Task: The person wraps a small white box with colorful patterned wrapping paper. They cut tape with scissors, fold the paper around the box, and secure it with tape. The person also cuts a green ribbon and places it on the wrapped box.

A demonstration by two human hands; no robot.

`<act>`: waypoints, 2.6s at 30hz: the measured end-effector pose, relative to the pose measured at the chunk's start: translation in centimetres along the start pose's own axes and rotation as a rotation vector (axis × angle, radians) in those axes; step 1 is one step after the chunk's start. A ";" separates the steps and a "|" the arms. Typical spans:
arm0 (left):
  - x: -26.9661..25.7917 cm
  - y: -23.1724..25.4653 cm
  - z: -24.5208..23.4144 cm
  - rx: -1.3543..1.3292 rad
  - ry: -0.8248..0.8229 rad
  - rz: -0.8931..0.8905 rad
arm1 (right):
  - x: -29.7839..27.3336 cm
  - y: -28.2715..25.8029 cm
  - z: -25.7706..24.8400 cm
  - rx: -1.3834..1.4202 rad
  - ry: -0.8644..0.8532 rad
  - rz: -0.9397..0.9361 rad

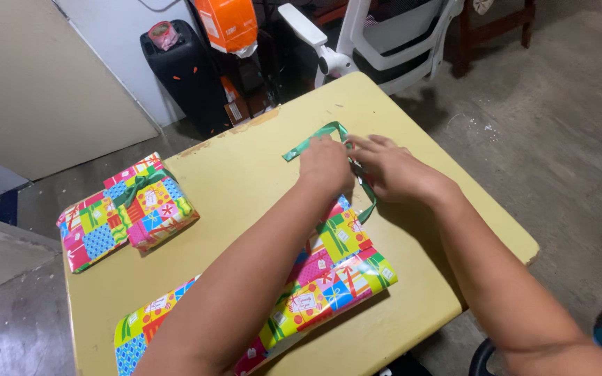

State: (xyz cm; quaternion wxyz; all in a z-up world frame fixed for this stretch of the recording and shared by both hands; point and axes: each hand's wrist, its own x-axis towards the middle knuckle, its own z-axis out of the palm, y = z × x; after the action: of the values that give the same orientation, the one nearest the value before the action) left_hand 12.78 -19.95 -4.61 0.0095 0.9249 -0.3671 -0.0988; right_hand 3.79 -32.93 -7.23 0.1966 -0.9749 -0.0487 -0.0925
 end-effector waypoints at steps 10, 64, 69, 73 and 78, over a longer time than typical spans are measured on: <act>-2.2 -3.5 0.2 -0.112 0.237 0.108 | -0.3 -0.1 -0.5 -0.033 -0.024 0.168; -7.6 -7.4 -1.2 -0.829 0.584 0.218 | 1.9 -1.4 -4.2 0.827 -0.409 0.063; -7.4 -8.2 -0.7 -1.008 0.525 0.458 | 1.6 -1.3 -4.0 0.792 -0.394 0.057; -7.4 -8.0 -0.7 -1.086 0.387 0.338 | 1.4 -1.2 -3.8 0.804 -0.407 0.088; -7.5 -7.9 -1.0 -1.118 0.300 0.284 | 1.5 -1.0 -3.5 0.802 -0.422 0.093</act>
State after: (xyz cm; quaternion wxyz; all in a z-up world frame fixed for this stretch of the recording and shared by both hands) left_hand 12.95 -9.11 -3.01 0.5598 0.7254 -0.3740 -0.1429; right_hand 4.55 -33.28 -3.38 0.5485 -0.8203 -0.0760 0.1435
